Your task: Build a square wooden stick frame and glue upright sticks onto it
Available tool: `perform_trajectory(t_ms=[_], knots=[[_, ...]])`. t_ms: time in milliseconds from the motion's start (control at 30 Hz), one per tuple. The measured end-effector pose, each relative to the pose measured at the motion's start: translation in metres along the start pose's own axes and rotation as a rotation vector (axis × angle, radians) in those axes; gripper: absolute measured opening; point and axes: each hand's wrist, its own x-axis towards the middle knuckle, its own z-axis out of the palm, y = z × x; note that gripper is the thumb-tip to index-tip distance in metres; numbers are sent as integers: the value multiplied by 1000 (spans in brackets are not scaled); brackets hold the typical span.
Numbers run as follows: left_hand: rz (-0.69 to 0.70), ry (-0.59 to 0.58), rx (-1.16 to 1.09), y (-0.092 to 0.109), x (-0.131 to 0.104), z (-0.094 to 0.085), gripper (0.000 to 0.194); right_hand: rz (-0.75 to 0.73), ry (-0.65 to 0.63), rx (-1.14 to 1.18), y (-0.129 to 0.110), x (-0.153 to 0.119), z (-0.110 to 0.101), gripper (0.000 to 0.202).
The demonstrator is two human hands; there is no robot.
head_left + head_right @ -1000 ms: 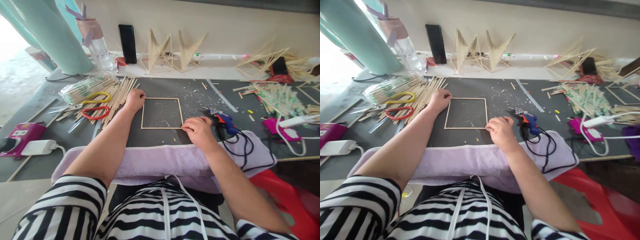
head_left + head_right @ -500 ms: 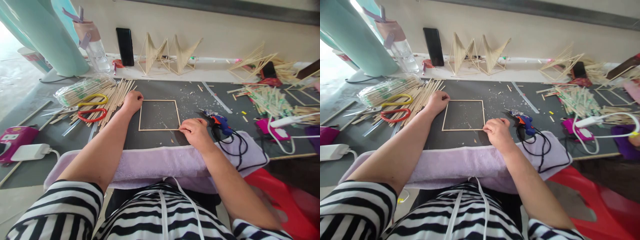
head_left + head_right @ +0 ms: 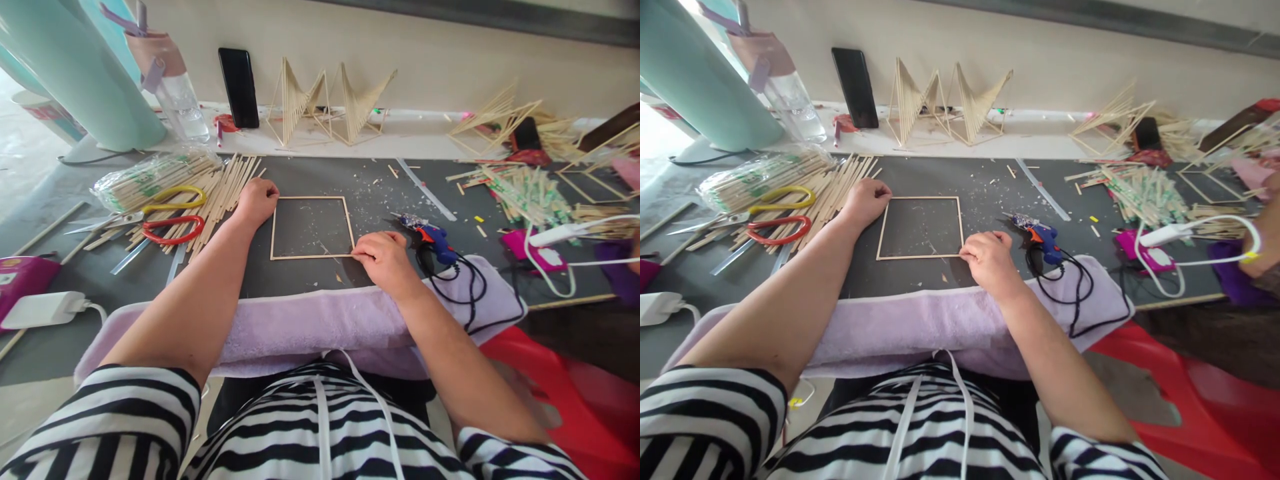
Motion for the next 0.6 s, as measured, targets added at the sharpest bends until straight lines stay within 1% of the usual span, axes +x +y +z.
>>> perform_trajectory(t_ms=[233,600], knots=[[-23,-10,6,3,-1,-2,17,-8,5,-6,0,0,0,24],[-41,-13,15,1,2,0,14,-3,12,-24,1,1,1,24]])
